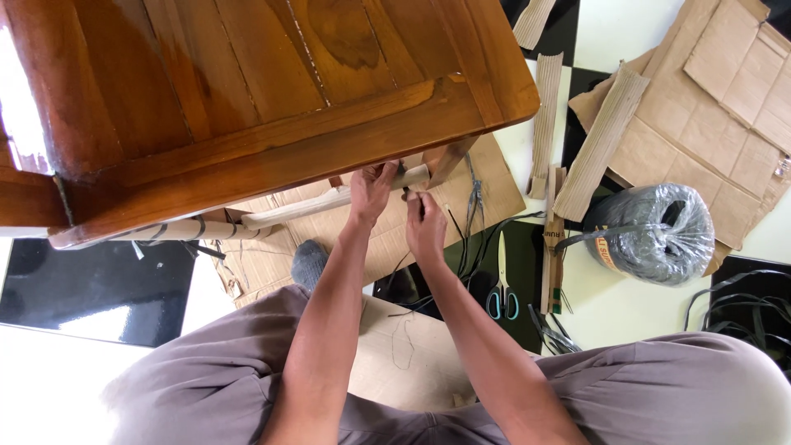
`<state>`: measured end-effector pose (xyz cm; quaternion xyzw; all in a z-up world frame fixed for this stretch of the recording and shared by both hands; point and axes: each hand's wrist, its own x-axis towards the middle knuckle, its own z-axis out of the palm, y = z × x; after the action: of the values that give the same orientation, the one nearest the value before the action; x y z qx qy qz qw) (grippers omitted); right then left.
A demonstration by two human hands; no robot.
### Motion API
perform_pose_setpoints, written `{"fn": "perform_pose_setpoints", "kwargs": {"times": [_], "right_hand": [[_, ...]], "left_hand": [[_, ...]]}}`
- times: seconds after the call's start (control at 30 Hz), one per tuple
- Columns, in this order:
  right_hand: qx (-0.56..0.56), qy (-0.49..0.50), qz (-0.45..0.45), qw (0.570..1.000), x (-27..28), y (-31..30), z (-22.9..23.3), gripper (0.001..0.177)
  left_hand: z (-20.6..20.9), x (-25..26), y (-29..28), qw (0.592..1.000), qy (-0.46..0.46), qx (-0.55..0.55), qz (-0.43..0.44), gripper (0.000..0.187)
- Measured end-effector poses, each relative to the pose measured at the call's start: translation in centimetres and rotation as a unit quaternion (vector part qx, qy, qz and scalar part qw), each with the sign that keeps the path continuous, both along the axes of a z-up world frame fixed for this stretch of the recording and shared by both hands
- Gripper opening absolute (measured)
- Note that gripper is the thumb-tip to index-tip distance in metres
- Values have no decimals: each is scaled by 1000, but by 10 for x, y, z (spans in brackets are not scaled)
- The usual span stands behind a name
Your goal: Wrapping the legs of a wooden chair with protective material and securing them with ties.
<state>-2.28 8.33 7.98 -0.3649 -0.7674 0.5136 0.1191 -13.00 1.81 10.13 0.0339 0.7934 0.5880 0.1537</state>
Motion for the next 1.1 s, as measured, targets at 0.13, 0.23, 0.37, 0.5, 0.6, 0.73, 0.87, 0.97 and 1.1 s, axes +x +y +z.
{"fn": "perform_pose_setpoints", "kwargs": {"times": [0.13, 0.23, 0.37, 0.5, 0.6, 0.73, 0.87, 0.97, 1.1], "right_hand": [[6, 18, 21, 1000, -27, 7, 22, 44], [24, 3, 48, 999, -52, 19, 18, 42], [633, -150, 229, 724, -93, 38, -88, 20], [256, -172, 235, 922, -143, 65, -164, 35], [323, -130, 235, 907, -138, 60, -162, 27], [470, -40, 224, 853, -119, 61, -145, 36], [602, 55, 209, 769, -89, 57, -113, 65], [24, 108, 41, 993, -39, 18, -20, 42], [-96, 148, -136, 975, -8, 0, -40, 34]], "left_hand": [[16, 6, -8, 999, -5, 35, -28, 28], [26, 7, -12, 999, -2, 33, -38, 33], [-47, 1, -17, 994, 75, 50, -54, 19], [-38, 2, -21, 984, 129, 77, -92, 9], [-75, -5, -16, 964, 211, 58, -150, 19], [-62, -9, -11, 939, 304, 22, -159, 10], [-49, -11, -18, 954, 260, 56, -137, 3], [-20, -4, -11, 967, 222, 13, -123, 13], [-33, -2, -10, 974, 194, -9, -114, 28]]}}
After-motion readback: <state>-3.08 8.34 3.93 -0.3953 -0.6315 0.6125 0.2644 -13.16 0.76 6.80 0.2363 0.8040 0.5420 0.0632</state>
